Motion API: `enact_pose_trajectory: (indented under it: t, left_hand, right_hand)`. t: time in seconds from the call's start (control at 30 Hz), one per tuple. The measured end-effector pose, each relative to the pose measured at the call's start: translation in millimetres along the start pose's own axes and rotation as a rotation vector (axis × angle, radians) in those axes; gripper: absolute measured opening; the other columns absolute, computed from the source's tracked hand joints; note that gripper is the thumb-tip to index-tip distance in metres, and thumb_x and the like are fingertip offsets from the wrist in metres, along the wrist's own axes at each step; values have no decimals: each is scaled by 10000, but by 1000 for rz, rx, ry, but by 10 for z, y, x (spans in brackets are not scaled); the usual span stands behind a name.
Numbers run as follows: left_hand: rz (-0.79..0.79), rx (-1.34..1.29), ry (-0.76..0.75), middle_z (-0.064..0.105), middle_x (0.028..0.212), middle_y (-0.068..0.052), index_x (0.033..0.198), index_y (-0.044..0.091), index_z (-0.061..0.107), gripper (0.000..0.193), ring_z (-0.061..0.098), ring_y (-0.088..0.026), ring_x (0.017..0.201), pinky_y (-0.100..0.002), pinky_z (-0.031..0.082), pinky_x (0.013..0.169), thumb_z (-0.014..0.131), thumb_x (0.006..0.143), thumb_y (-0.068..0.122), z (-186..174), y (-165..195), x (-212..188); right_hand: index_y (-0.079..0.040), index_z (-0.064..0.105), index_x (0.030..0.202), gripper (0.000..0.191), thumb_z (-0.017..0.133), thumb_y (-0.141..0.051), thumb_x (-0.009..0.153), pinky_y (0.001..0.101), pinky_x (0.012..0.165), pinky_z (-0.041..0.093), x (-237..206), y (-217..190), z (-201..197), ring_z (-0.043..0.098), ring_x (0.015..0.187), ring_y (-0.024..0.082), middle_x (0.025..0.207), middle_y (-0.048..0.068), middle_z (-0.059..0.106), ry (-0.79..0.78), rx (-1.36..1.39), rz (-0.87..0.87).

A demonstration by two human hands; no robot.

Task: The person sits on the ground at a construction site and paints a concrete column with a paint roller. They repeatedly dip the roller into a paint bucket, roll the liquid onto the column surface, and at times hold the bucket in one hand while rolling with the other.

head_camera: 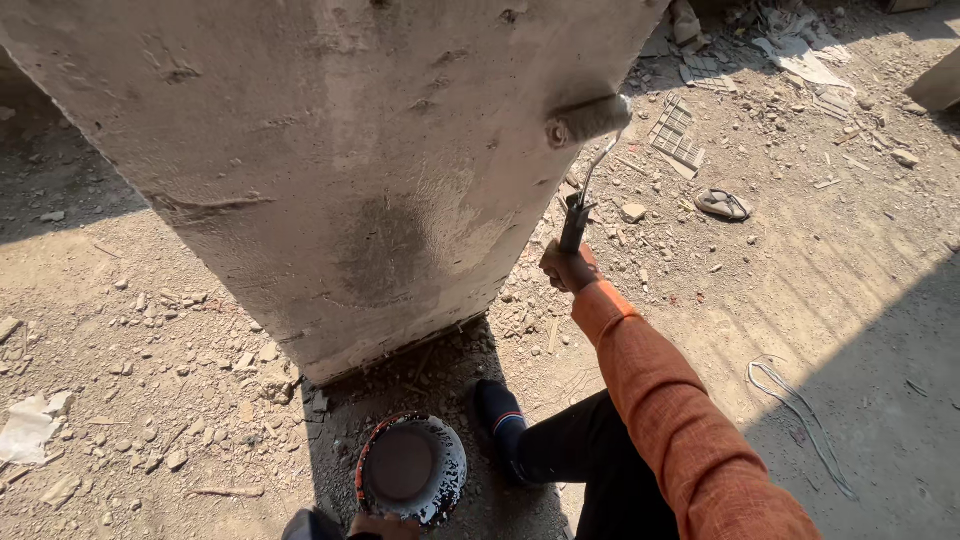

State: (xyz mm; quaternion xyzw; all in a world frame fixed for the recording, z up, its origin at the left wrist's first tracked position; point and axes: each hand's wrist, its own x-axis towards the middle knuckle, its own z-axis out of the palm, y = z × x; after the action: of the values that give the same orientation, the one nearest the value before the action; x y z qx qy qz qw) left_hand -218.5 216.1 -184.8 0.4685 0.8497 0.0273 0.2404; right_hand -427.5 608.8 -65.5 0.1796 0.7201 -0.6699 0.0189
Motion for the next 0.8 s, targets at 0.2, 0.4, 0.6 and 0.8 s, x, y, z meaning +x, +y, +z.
enact_pose_trajectory:
  t: [0.2, 0.4, 0.6, 0.8]
  left_hand:
    - [59, -149, 9, 616, 799, -165, 1017, 15, 631, 430, 723, -344, 764, -572, 560, 658, 522, 1052, 429, -220, 8, 135]
    - [-48, -135, -9, 614, 745, -129, 948, 49, 639, 419, 741, -290, 751, -509, 573, 657, 540, 1040, 446, -174, -72, 61]
    - [82, 71, 281, 570, 651, -88, 799, 66, 652, 375, 725, -263, 619, -537, 579, 483, 644, 959, 405, 14, -81, 51]
    - [68, 0, 123, 535, 592, -69, 798, 72, 568, 414, 693, -187, 572, -487, 563, 496, 582, 1056, 397, -37, -144, 88]
  right_hand:
    - [-68, 592, 679, 170, 733, -75, 775, 251, 394, 347, -51, -42, -308, 462, 430, 98, 572, 12, 545, 145, -241, -69]
    - [-92, 603, 734, 144, 735, -91, 793, 259, 378, 259, -253, -668, -227, 397, 418, 76, 573, -10, 491, 296, 55, -94]
    - [-75, 622, 717, 136, 705, -99, 822, 272, 358, 255, -49, -148, 71, 393, 384, 101, 547, 13, 510, 153, 71, 63]
    - [-62, 618, 736, 146, 743, -57, 812, 276, 373, 296, -37, 113, -21, 425, 396, 109, 553, 14, 516, 162, -46, 65]
